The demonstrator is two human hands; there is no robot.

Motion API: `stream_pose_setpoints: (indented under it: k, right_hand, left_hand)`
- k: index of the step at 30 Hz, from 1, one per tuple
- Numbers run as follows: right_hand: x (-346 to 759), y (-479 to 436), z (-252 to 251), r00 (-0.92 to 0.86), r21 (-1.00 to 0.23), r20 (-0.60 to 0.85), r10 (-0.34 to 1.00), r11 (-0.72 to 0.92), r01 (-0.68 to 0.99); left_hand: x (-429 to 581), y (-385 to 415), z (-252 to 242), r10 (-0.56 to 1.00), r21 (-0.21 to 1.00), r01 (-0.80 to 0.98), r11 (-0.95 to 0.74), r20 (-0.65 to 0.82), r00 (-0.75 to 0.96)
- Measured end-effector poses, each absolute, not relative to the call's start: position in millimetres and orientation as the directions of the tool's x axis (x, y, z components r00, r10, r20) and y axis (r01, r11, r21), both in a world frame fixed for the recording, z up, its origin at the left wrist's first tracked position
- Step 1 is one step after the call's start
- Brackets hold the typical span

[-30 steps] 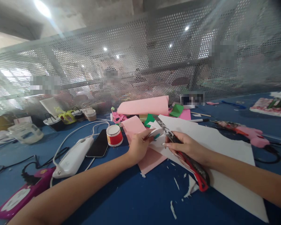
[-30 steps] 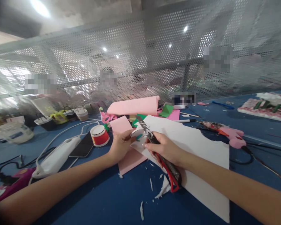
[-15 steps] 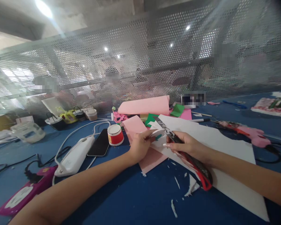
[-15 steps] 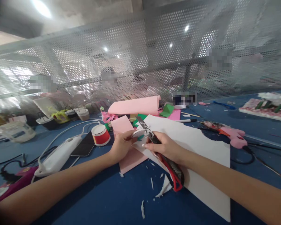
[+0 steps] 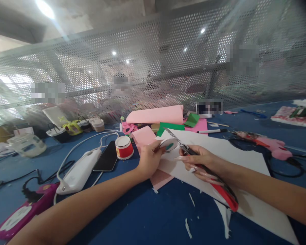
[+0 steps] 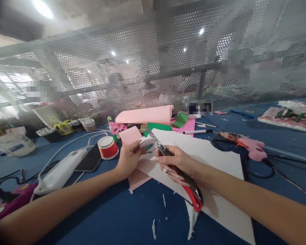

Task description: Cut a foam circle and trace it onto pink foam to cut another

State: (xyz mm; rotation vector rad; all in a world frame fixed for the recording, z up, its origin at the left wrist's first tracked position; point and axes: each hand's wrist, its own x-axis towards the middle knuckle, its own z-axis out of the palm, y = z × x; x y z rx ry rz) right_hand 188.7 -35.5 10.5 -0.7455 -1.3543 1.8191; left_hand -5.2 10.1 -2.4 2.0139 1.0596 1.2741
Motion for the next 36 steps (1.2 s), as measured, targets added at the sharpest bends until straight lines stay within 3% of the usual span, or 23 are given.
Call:
stream_pose_setpoints:
  k: [6,27,36]
  right_hand:
    - [186.3,-38.3,12.3,-0.526,-0.970,-0.034,0.850,-0.154,-0.186]
    - [186.0,-39.4,8.4,-0.503,-0.999,-0.009,0.864,-0.030,-0.033]
    - [184.3,-39.4,10.1,-0.484,-0.993,-0.019,0.875,-0.074,-0.095]
  left_hand:
    - [-5.7,15.2,-5.1,0.857,0.809,0.287,-0.513,0.467,0.216]
    - [-4.6,3.2,1.0,0.735,0.629,0.382,-0.677,0.554,0.391]
    - [-1.7,4.6,1.6,0.823,0.725,0.389,-0.568,0.488,0.292]
